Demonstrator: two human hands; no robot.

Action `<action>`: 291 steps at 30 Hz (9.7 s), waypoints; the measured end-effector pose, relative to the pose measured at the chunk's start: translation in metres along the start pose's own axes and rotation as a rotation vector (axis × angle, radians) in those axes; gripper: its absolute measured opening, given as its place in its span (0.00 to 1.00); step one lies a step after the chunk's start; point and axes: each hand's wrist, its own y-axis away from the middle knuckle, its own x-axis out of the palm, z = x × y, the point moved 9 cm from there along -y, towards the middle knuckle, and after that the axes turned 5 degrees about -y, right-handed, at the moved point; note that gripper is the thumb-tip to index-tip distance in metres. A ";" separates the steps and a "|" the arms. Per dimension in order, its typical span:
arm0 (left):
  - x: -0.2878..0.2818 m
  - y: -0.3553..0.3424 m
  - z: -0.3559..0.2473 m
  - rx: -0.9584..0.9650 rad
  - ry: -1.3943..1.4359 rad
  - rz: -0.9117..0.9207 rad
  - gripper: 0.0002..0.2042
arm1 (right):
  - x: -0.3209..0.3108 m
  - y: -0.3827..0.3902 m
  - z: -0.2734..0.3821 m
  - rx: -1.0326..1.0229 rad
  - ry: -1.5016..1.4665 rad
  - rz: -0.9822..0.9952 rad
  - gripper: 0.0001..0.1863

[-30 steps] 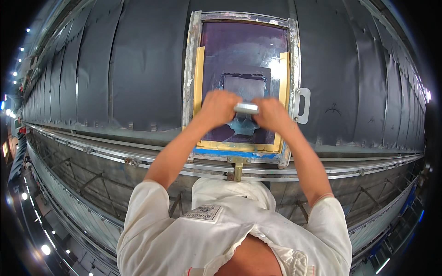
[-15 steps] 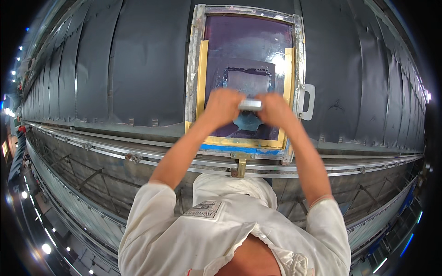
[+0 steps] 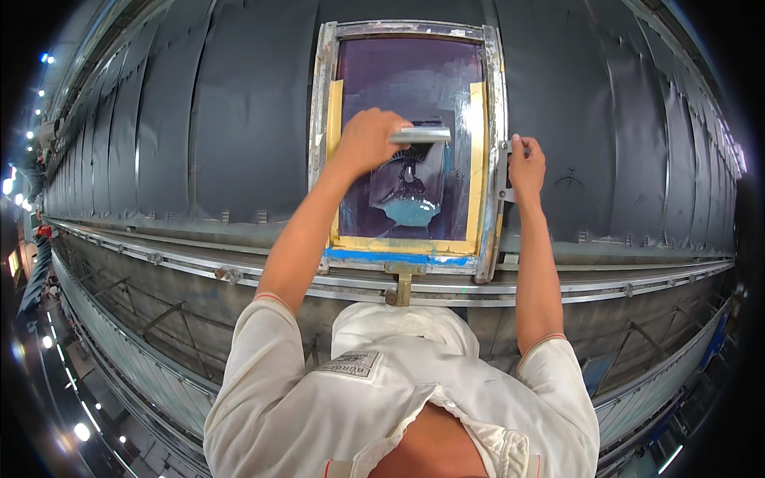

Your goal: The person uses a squeegee to pull purple ink across a screen-printing frame, repeatedly wiping the mesh and reapplying ink to transfer a design onto a dark fabric below. The person occasionally lifts the frame to check the printed area and continues the process.

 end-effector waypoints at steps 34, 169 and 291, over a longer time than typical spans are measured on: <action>-0.032 0.076 -0.039 0.059 -0.286 -0.052 0.18 | 0.003 0.034 0.079 -0.434 0.378 -0.092 0.14; -0.049 0.032 -0.010 0.054 -0.174 0.154 0.08 | 0.141 0.137 0.163 -0.918 0.605 0.659 0.11; -0.071 0.051 -0.028 0.116 -0.219 0.137 0.08 | 0.054 0.132 0.144 -0.695 0.133 0.150 0.29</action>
